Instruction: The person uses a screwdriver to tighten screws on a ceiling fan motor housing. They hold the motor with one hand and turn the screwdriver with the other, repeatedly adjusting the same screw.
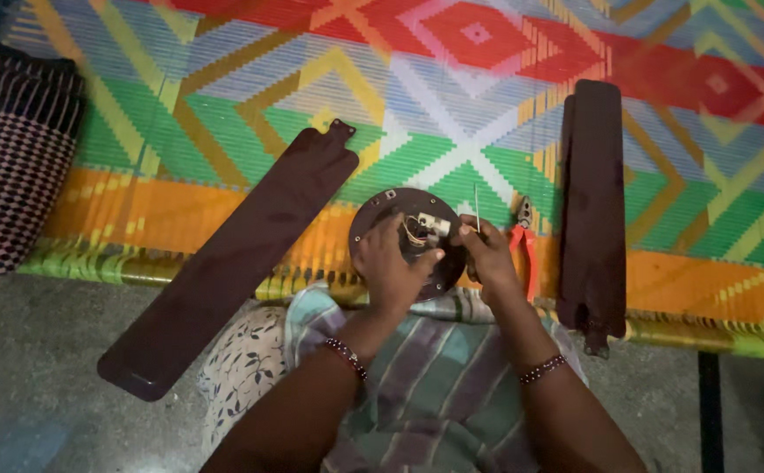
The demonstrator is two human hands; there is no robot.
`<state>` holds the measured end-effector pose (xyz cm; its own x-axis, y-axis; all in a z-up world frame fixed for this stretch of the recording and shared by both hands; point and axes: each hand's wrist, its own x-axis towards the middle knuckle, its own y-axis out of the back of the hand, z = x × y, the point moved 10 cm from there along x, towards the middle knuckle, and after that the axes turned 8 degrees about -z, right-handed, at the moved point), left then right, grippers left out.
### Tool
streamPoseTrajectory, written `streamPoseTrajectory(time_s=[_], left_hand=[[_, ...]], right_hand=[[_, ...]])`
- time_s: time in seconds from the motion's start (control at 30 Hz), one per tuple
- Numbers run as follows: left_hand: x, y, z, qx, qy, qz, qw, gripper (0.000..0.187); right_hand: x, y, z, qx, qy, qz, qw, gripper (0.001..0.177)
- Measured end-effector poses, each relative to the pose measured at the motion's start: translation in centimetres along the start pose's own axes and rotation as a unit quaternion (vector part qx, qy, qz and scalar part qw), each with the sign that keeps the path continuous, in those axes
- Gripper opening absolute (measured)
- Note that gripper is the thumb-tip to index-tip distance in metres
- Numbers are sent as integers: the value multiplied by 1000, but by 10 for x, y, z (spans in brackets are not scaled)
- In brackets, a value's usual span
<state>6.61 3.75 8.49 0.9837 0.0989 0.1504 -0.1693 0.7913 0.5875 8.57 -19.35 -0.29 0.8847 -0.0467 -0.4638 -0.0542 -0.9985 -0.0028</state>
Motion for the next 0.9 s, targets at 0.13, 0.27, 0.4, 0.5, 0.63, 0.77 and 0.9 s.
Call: streamPoseTrajectory(time_s=[0.13, 0.27, 0.4, 0.5, 0.63, 0.77, 0.9], left_hand=[[1, -3, 0, -1, 13, -12, 1000, 87], [1, -5, -2, -14, -14, -12, 1000, 81], [4, -13, -4, -19, -57, -48, 997, 77], [9, -22, -13, -21, -29, -88, 995, 82], [6, -18, -11, -49, -27, -80, 995, 82], [6, -18, -16, -50, 14, -83, 995, 80], [4, -13, -17, -52, 14, -68, 996, 77]], right_hand=[[-11, -17, -18, -20, 32, -13, 999, 32], [-6, -15, -11, -11, 22, -10, 1000, 23], [-5, -8, -1, -23, 0, -4, 1000, 21], [-7, -9, 2, -47, -16, -3, 999, 18], [-14, -15, -6, -68, -4, -18, 998, 21], [-23, -19, -7, -74, -21, -41, 996, 32], [-25, -29, -6, -45, -22, -74, 996, 40]])
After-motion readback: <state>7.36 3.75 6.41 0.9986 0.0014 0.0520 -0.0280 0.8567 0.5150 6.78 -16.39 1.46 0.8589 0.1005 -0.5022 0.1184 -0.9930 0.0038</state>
